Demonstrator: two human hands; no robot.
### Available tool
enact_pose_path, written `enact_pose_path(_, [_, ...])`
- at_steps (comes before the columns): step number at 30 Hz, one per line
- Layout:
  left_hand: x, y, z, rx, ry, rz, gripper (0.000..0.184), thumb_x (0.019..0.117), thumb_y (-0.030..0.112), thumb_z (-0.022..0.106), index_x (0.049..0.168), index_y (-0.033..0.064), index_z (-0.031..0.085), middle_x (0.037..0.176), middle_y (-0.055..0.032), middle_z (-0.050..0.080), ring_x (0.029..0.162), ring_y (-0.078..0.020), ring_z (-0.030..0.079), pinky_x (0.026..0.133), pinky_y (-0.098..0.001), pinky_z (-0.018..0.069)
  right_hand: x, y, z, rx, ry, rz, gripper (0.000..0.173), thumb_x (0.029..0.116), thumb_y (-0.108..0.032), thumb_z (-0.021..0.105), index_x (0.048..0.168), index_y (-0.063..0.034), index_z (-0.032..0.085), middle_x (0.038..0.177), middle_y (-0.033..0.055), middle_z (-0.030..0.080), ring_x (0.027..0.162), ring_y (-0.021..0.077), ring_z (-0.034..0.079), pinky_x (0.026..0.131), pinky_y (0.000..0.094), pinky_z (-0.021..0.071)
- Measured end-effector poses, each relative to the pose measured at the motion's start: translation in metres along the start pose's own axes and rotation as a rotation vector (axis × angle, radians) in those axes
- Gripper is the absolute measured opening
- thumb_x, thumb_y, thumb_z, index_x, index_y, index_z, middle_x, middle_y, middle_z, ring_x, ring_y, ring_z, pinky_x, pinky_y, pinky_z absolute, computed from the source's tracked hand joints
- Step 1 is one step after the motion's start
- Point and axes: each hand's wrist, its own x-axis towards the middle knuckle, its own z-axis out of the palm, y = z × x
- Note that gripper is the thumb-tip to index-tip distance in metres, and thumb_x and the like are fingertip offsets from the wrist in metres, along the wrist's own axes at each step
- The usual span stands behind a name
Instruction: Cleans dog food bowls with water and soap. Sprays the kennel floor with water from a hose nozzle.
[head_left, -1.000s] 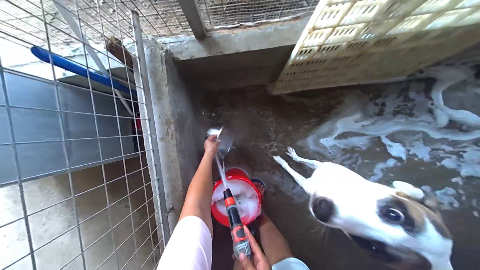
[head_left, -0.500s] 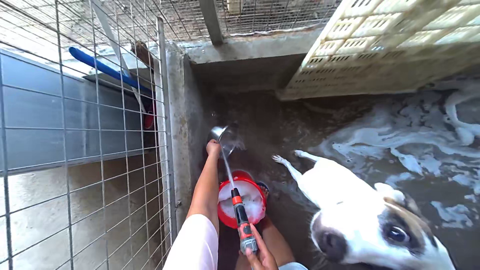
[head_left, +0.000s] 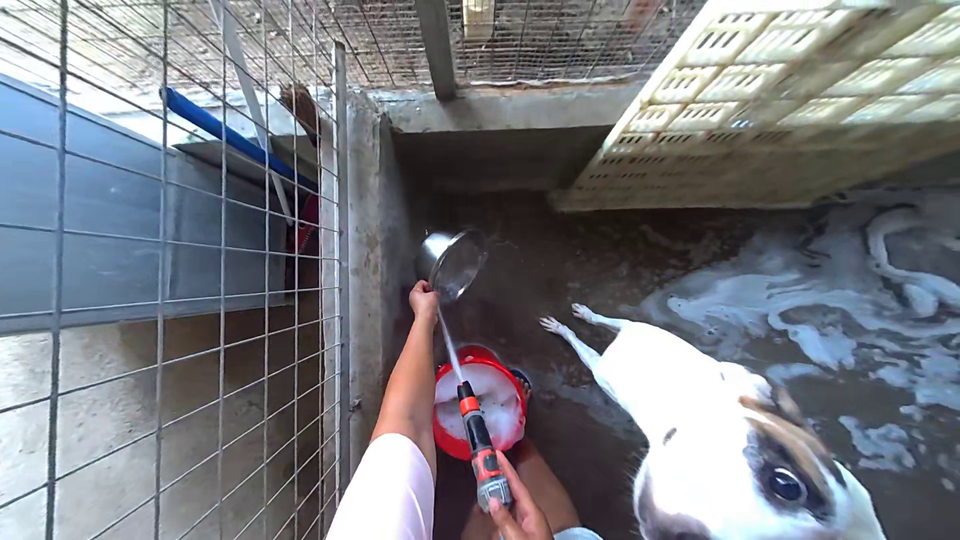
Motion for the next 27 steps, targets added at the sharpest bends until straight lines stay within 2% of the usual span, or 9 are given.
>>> enact_pose_path(2, [-0.007,0.002,-0.003,0.063,0.034,0.058,0.013,0.0827,-0.01,0.065,0.095,-0.0052,0.063,0.102,-0.0238,0.065,0.1,-0.0346,0.062,0.087,-0.0534,0.0503,0.002,-0.002,0.0,0.014,0.023,0.041,0.061,0.1058,-0.001,0.044,0.162,-0.0037,0.022,0.103,0.0129,0.064,0.045,0.0045,0.045,0.043,0.0219,0.044])
enact_pose_path(7, [-0.028,0.021,-0.026,0.143,0.187,0.298,0.005,0.0835,-0.013,0.064,0.087,-0.0091,0.064,0.101,-0.0251,0.066,0.104,-0.0358,0.063,0.096,-0.0493,0.0482,0.019,0.0,-0.006,-0.001,0.016,0.203,0.057,0.1089,-0.007,0.044,0.162,-0.0103,0.024,0.097,0.0114,0.065,0.044,0.0055,0.044,0.041,0.0214,0.0403])
enact_pose_path(11, [-0.042,0.029,-0.048,0.125,0.345,0.585,0.006,0.0862,-0.013,0.062,0.085,-0.0115,0.068,0.092,-0.027,0.065,0.096,-0.0391,0.065,0.092,-0.0498,0.0506,0.028,0.003,-0.002,0.028,-0.013,0.326,0.053,0.1107,-0.012,0.042,0.161,-0.0154,0.027,0.092,0.0095,0.064,0.045,0.0061,0.044,0.041,0.021,0.0379])
enact_pose_path(13, [-0.045,0.029,-0.06,0.081,0.391,0.658,0.005,0.087,-0.012,0.063,0.085,-0.0119,0.067,0.091,-0.0271,0.064,0.093,-0.0393,0.064,0.09,-0.0501,0.0516,0.028,-0.001,0.005,0.088,-0.011,0.374,0.051,0.1115,-0.014,0.041,0.161,-0.0181,0.028,0.092,0.0092,0.063,0.045,0.0057,0.044,0.04,0.0202,0.0358])
enact_pose_path(16, [-0.059,0.035,-0.08,-0.039,0.469,0.659,0.008,0.0868,-0.013,0.06,0.086,-0.0139,0.068,0.092,-0.0276,0.065,0.095,-0.0379,0.064,0.091,-0.0475,0.0509,0.025,-0.007,0.02,0.176,0.001,0.399,0.049,0.1122,-0.015,0.04,0.16,-0.019,0.027,0.093,0.0091,0.062,0.047,0.0055,0.045,0.04,0.0196,0.0356])
enact_pose_path(20, [-0.075,0.043,-0.107,-0.176,0.589,0.697,0.006,0.0861,-0.011,0.063,0.083,-0.0157,0.065,0.086,-0.0254,0.064,0.088,-0.0306,0.063,0.086,-0.0406,0.0511,0.024,-0.02,0.04,0.183,0.043,0.357,0.049,0.1121,-0.015,0.04,0.159,-0.0192,0.028,0.094,0.0097,0.061,0.047,0.0067,0.044,0.041,0.0206,0.0349])
enact_pose_path(23, [-0.095,0.057,-0.129,-0.236,0.568,0.619,0.01,0.086,-0.007,0.07,0.087,-0.0157,0.065,0.085,-0.0205,0.065,0.086,-0.0203,0.062,0.084,-0.0331,0.0505,0.03,-0.025,0.048,0.107,0.037,0.272,0.054,0.1119,-0.016,0.042,0.162,-0.0215,0.024,0.095,0.0101,0.06,0.046,0.0077,0.044,0.04,0.022,0.0369])
enact_pose_path(25, [-0.102,0.058,-0.137,-0.322,0.522,0.59,0.011,0.084,-0.008,0.071,0.087,-0.0111,0.061,0.081,-0.0099,0.06,0.079,-0.008,0.056,0.077,-0.0234,0.0486,0.033,-0.027,0.052,0.065,0.025,0.207,0.056,0.1116,-0.014,0.042,0.163,-0.0207,0.022,0.094,0.0096,0.06,0.044,0.0076,0.043,0.039,0.0224,0.0386])
enact_pose_path(27, [-0.106,0.054,-0.142,-0.386,0.442,0.564,0.013,0.0845,-0.009,0.069,0.094,-0.0105,0.06,0.083,-0.008,0.058,0.079,-0.0068,0.055,0.076,-0.0234,0.0488,0.036,-0.028,0.054,0.049,0.014,0.149,0.057,0.1112,-0.012,0.043,0.163,-0.0194,0.022,0.094,0.0097,0.061,0.042,0.0071,0.043,0.039,0.0222,0.0394])
